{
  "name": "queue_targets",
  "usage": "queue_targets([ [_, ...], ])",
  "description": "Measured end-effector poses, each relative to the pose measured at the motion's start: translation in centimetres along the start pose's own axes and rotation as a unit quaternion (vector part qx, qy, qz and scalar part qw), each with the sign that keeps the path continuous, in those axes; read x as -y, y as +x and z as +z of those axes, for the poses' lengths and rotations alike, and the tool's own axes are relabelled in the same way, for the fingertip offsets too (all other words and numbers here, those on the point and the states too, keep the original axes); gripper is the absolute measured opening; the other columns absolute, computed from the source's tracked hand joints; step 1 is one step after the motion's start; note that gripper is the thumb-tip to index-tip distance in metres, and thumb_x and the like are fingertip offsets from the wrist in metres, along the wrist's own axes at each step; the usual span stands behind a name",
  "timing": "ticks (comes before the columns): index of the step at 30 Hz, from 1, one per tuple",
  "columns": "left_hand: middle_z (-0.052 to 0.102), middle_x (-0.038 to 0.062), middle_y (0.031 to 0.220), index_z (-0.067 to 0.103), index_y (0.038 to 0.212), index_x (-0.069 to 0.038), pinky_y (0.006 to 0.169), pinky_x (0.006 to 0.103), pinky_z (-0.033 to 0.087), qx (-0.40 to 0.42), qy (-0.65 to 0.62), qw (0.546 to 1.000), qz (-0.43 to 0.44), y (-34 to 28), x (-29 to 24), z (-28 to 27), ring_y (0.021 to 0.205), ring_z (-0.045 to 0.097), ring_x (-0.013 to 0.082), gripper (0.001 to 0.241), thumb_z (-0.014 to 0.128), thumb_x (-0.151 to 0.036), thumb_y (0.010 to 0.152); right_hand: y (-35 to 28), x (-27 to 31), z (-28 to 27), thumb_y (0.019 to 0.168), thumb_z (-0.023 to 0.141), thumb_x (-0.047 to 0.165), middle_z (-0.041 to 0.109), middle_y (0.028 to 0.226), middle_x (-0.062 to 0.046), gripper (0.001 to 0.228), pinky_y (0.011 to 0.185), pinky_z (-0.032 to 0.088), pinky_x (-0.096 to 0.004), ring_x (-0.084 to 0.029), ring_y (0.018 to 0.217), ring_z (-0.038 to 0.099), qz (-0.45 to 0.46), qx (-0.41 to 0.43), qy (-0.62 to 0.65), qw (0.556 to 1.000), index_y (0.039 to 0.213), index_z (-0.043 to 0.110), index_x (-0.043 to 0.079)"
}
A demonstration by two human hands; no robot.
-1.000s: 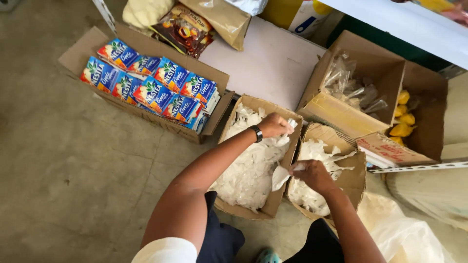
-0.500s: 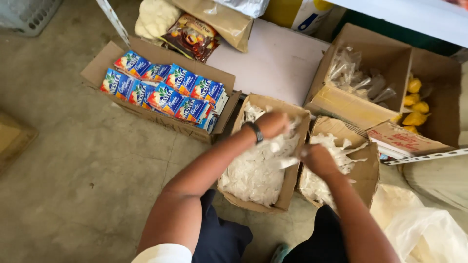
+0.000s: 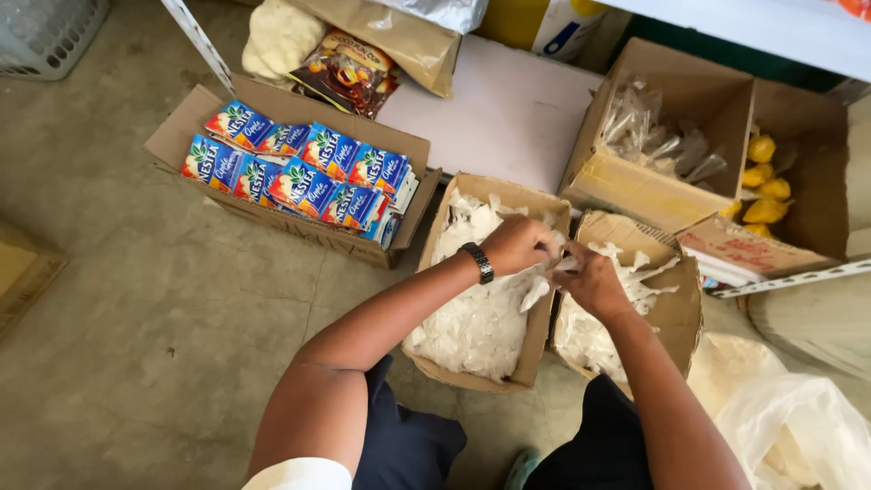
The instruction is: Packing small white items from a bulk container into individual plastic bags.
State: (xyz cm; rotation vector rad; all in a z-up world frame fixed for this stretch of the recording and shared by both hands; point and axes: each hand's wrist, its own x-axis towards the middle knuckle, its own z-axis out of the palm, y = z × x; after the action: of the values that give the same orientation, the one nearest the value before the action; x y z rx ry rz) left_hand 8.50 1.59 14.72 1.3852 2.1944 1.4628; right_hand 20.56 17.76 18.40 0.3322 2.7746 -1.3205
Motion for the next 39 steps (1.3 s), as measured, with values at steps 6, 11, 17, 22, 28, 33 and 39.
queue_targets([
  [6, 0.071, 0.006, 0.088, 0.076, 0.09, -0.009, 0.079, 0.0338, 0.056, -0.053, -0.114, 0.989, 0.08, 1.2, -3.8, 1.1, 0.085, 0.069, 0.0198, 0.008, 0.073, -0.007, 0.083, -0.1, -2.9, -2.9, 0.085, 0.077, 0.013, 0.078, 0.086, -0.009, 0.022, 0.067, 0.061, -0.034, -0.015, 0.07, 0.072, 0.005, 0.005, 0.064, 0.998, 0.105, 0.076, 0.003],
  [11, 0.07, 0.007, 0.094, 0.077, 0.093, -0.008, 0.086, 0.0336, 0.056, -0.082, -0.095, 0.991, 0.044, 2.2, -3.5, 0.3, 0.091, 0.068, 0.019, 0.009, 0.072, -0.007, 0.086, -3.2, -2.3, -7.0, 0.084, 0.082, 0.028, 0.079, 0.09, -0.012, 0.028, 0.072, 0.06, -0.037, -0.023, 0.073, 0.073, 0.051, -0.07, -0.119, 0.989, 0.108, 0.08, 0.012],
  [17, 0.078, 0.005, 0.098, 0.078, 0.095, -0.009, 0.085, 0.0313, 0.06, -0.021, -0.099, 0.994, -0.04, 1.5, 4.6, 2.7, 0.09, 0.075, 0.0162, 0.013, 0.068, -0.01, 0.087, -3.5, -8.4, -8.2, 0.083, 0.084, 0.034, 0.077, 0.088, -0.017, 0.032, 0.081, 0.059, -0.041, -0.032, 0.079, 0.074, 0.064, -0.032, -0.279, 0.958, 0.105, 0.08, 0.012],
  [22, 0.08, 0.008, 0.094, 0.079, 0.091, -0.009, 0.081, 0.0325, 0.06, -0.004, -0.032, 0.995, -0.092, 0.1, 8.4, 2.7, 0.086, 0.077, 0.0181, 0.015, 0.067, -0.009, 0.083, -3.9, -7.2, -8.0, 0.074, 0.082, 0.029, 0.081, 0.089, -0.011, 0.036, 0.082, 0.06, -0.041, -0.029, 0.082, 0.079, 0.107, 0.082, -0.215, 0.967, 0.107, 0.077, 0.016],
  [28, 0.078, 0.012, 0.094, 0.079, 0.089, -0.01, 0.082, 0.0385, 0.058, 0.014, 0.071, 0.985, -0.156, -1.5, 12.0, 2.8, 0.089, 0.075, 0.027, 0.018, 0.064, -0.007, 0.079, -3.4, -3.6, -5.9, 0.085, 0.074, 0.029, 0.08, 0.092, -0.01, 0.026, 0.083, 0.058, -0.04, -0.028, 0.087, 0.076, 0.051, 0.079, -0.242, 0.966, 0.109, 0.077, 0.018],
  [33, 0.077, 0.013, 0.101, 0.08, 0.087, -0.012, 0.083, 0.0439, 0.055, 0.031, 0.127, 0.973, -0.189, -3.0, 13.2, 2.9, 0.097, 0.071, 0.0318, 0.024, 0.06, -0.002, 0.078, -2.5, -2.3, -3.7, 0.086, 0.074, 0.032, 0.08, 0.092, -0.012, 0.03, 0.083, 0.058, -0.04, -0.029, 0.088, 0.076, 0.021, 0.138, -0.244, 0.96, 0.111, 0.076, 0.016],
  [39, 0.073, 0.019, 0.099, 0.074, 0.081, -0.006, 0.082, 0.0497, 0.056, 0.14, 0.273, 0.939, -0.153, -4.4, 16.8, 3.4, 0.099, 0.069, 0.0381, 0.012, 0.066, 0.0, 0.076, -1.7, -3.0, -2.7, 0.088, 0.072, 0.033, 0.081, 0.098, -0.01, 0.03, 0.087, 0.057, -0.041, -0.029, 0.092, 0.076, 0.032, 0.163, -0.265, 0.95, 0.113, 0.075, 0.016],
])
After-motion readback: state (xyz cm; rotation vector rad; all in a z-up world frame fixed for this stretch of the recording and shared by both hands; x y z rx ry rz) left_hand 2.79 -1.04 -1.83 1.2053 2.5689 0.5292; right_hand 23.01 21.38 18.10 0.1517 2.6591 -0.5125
